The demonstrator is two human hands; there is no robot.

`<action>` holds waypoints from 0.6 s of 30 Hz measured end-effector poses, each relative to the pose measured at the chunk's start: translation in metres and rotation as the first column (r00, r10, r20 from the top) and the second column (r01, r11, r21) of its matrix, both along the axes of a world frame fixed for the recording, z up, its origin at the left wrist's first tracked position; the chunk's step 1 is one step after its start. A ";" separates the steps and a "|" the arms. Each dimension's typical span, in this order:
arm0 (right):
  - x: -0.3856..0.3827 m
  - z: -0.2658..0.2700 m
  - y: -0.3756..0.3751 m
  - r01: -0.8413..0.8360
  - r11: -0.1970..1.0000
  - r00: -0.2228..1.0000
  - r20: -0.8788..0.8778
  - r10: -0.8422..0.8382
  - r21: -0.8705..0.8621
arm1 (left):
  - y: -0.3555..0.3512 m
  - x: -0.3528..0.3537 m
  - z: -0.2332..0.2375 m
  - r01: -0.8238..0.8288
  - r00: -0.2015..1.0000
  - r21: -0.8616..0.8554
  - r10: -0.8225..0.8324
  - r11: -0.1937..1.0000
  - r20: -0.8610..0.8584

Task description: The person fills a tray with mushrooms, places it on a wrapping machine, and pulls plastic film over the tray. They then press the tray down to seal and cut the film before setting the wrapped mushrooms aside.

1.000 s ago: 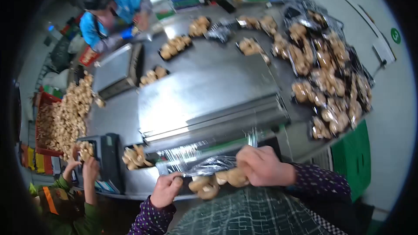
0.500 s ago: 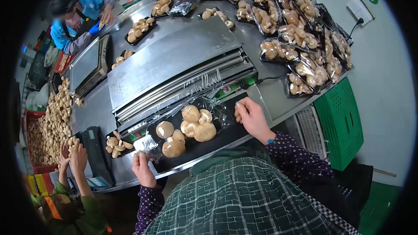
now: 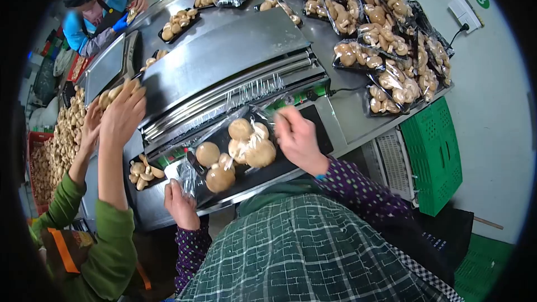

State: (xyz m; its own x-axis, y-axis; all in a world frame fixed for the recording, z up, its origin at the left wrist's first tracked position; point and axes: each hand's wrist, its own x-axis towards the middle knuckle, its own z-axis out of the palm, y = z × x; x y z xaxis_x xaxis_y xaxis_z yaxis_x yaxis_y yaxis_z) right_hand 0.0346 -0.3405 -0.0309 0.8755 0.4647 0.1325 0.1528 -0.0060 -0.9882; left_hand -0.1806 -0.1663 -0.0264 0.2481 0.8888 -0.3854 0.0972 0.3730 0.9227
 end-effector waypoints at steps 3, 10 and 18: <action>0.005 0.002 -0.009 -0.005 1.000 0.985 -0.175 0.008 0.019 | 0.005 -0.031 0.007 0.018 0.996 -0.027 -0.016 0.999 0.085; -0.033 -0.040 -0.123 -0.268 0.903 0.590 -0.798 -0.123 -0.337 | -0.054 -0.082 -0.025 0.075 0.948 -0.335 -0.172 0.939 -0.269; -0.077 -0.091 -0.084 -0.515 0.809 0.218 -0.870 0.442 0.282 | -0.069 0.024 -0.014 0.702 0.680 0.260 -0.733 0.663 0.033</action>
State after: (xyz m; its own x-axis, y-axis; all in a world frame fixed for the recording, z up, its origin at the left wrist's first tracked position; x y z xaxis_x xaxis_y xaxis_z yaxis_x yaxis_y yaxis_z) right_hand -0.0427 -0.4250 -0.1220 0.0617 0.8146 -0.5768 -0.7826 -0.3192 -0.5345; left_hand -0.1568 -0.2349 -0.0403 0.8743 0.4667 -0.1331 0.1325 0.0343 0.9906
